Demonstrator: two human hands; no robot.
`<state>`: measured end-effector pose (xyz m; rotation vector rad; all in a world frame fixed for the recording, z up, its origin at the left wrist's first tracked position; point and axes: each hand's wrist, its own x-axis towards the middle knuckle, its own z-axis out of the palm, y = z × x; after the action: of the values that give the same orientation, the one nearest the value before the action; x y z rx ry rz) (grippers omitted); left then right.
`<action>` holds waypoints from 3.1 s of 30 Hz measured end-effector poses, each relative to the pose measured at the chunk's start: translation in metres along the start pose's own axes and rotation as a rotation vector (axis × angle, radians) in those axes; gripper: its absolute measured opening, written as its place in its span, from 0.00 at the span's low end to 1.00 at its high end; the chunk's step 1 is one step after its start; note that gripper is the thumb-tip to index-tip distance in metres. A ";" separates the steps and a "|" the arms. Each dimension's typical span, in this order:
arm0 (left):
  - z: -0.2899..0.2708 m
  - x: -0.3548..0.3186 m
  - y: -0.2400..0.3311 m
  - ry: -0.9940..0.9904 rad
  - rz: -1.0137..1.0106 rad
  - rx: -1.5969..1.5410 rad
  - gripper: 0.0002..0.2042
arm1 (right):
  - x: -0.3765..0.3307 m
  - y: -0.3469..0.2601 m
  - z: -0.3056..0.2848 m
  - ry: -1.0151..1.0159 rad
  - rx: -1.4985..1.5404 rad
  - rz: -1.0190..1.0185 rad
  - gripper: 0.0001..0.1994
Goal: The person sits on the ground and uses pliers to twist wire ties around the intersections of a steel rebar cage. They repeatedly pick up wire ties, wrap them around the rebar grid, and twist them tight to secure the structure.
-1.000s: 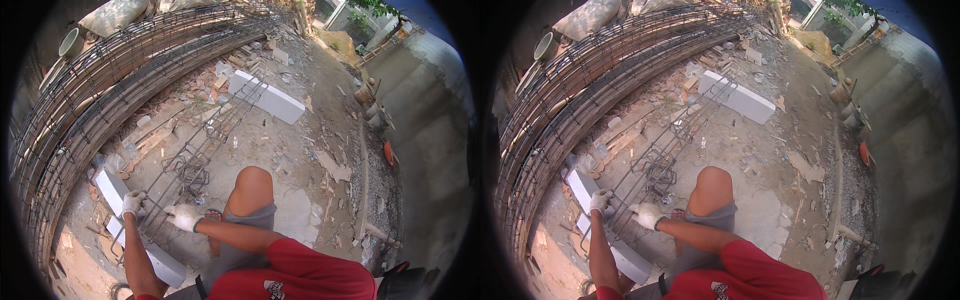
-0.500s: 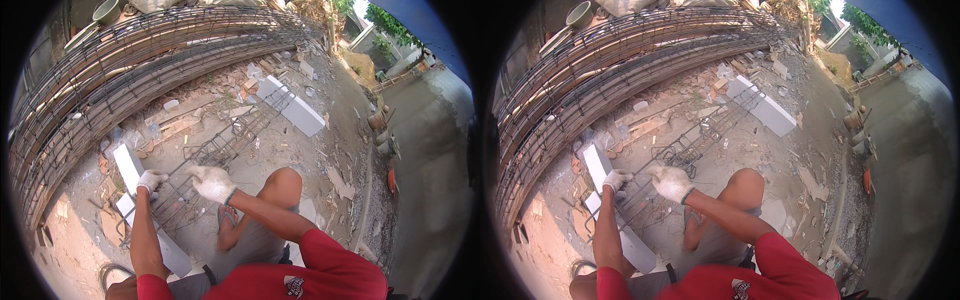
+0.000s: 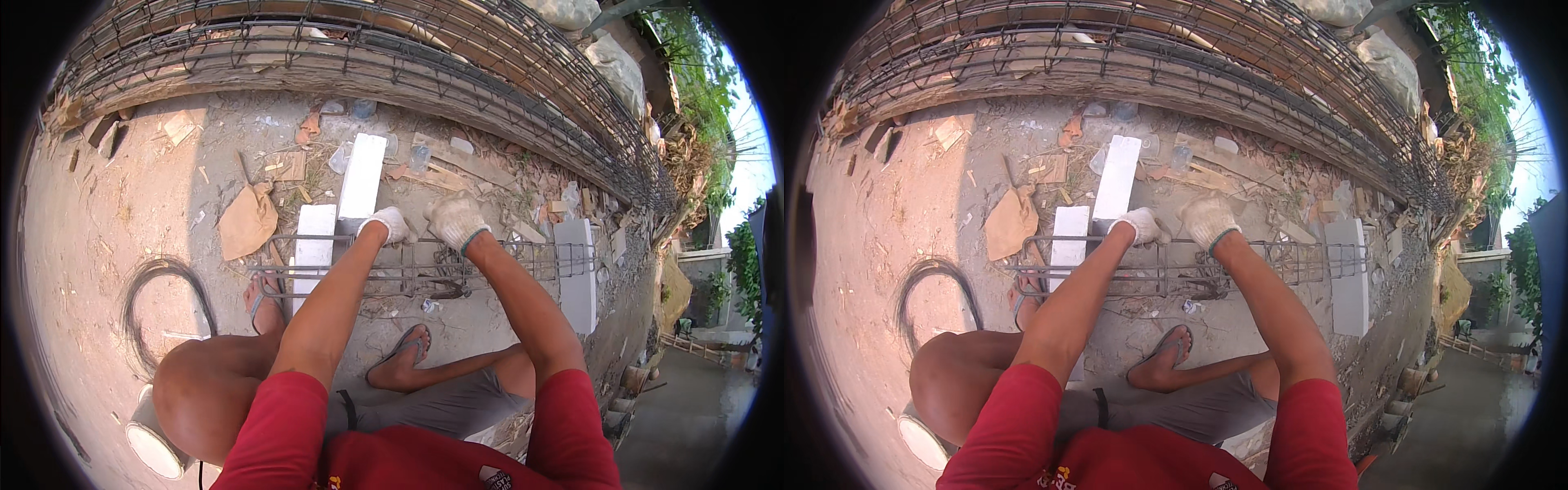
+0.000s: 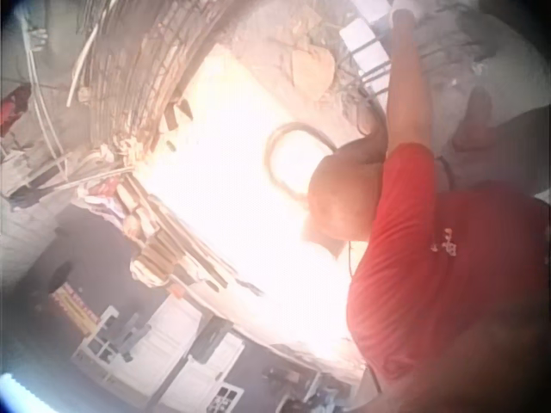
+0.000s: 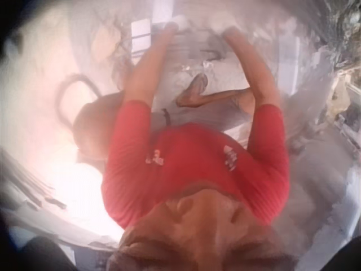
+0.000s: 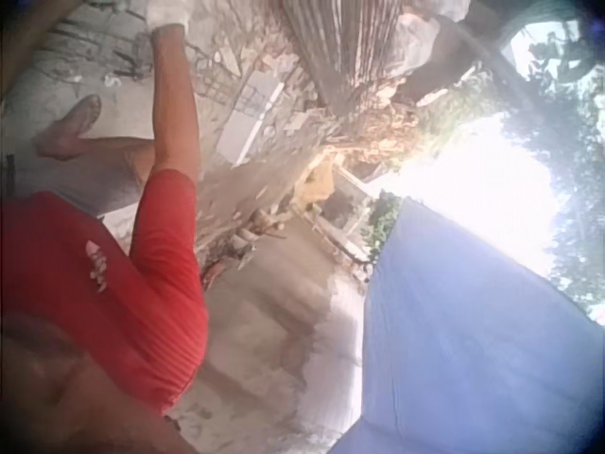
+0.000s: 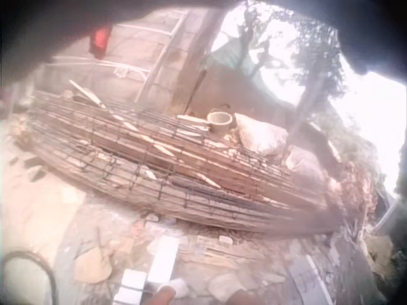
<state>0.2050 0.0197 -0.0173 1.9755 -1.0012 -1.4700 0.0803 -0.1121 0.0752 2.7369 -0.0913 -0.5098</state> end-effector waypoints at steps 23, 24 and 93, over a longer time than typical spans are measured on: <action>-0.008 -0.005 0.006 -0.062 -0.046 -0.187 0.15 | -0.007 -0.025 0.000 -0.153 0.333 0.256 0.14; -0.006 -0.001 0.003 -0.070 -0.039 -0.240 0.15 | -0.011 -0.027 -0.006 -0.192 0.390 0.289 0.14; -0.008 0.014 -0.015 -0.086 -0.127 -0.425 0.12 | -0.049 -0.075 0.021 0.217 0.879 0.589 0.15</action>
<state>0.2188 0.0178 -0.0345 1.7031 -0.5416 -1.6850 0.0271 -0.0433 0.0464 3.3007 -1.2860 0.0316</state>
